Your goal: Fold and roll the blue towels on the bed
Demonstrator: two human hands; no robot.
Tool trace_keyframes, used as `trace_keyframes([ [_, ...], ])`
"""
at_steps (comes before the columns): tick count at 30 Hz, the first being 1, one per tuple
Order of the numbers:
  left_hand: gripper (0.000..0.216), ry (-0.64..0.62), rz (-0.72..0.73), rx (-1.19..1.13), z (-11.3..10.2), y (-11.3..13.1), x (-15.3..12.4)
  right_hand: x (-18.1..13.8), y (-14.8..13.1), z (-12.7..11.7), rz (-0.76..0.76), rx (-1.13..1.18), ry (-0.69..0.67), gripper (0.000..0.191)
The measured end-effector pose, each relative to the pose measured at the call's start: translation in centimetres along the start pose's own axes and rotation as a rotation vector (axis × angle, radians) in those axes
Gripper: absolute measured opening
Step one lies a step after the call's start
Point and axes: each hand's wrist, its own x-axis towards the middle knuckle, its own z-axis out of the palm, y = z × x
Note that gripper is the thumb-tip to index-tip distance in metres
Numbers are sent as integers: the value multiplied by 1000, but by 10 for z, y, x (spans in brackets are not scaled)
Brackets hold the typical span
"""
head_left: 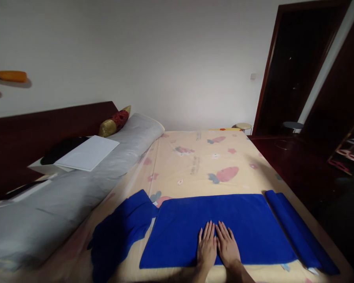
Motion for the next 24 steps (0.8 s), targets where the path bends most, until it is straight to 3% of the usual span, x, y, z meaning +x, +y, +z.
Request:
trace_keyframes([
  [6,57,2,-9,13,-4,2,-1,-2,18,-10,67,-71,16,53],
  [12,55,16,-26,-44,-12,7,-1,-41,119,-55,364,-321,187,64],
  [15,55,3,-33,-28,-14,8,0,-66,159,-74,420,-396,211,67],
  [21,55,13,-21,3,-13,10,1,-76,163,-81,423,-445,215,68],
  [24,56,-5,16,21,-18,-1,0,-74,161,-79,413,-452,220,67],
])
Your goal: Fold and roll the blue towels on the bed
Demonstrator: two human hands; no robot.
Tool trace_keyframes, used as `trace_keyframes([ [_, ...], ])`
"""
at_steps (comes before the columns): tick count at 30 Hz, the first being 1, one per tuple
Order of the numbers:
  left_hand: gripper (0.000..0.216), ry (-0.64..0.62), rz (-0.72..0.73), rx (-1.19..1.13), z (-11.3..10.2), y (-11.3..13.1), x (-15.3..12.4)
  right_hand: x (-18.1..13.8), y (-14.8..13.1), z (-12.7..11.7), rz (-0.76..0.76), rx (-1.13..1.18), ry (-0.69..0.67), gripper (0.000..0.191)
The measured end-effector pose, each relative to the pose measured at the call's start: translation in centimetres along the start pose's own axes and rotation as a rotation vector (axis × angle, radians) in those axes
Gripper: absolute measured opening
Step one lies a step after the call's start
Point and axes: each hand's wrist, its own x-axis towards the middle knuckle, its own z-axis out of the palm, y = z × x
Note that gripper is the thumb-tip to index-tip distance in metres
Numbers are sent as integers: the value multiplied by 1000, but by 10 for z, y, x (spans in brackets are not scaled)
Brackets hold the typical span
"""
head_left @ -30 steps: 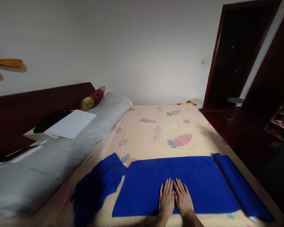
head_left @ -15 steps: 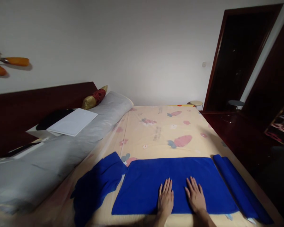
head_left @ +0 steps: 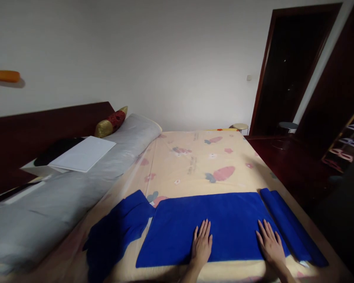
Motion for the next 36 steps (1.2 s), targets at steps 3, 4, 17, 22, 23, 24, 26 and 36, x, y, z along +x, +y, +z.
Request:
trace_keyframes([
  [3,54,-14,-32,67,-13,-31,-6,0,2,3,-4,1,5,67],
  [4,53,-8,-71,98,-18,-46,-11,0,3,4,-7,2,9,67],
  [17,55,13,-511,424,-70,-186,-82,-1,4,9,27,-9,28,68],
  [22,56,71,-514,392,-65,-183,-81,1,-47,7,-22,55,25,68],
  [23,56,89,-511,385,-64,-184,-81,1,-67,4,-74,84,-3,67],
  [24,56,105,-506,380,-63,-185,-82,1,-90,1,-128,116,-37,65],
  [26,56,130,-499,373,-61,-186,-83,-1,-141,-7,-241,195,-113,61],
  [36,55,186,-464,390,-53,-197,-88,0,-284,0,-571,438,-334,56],
])
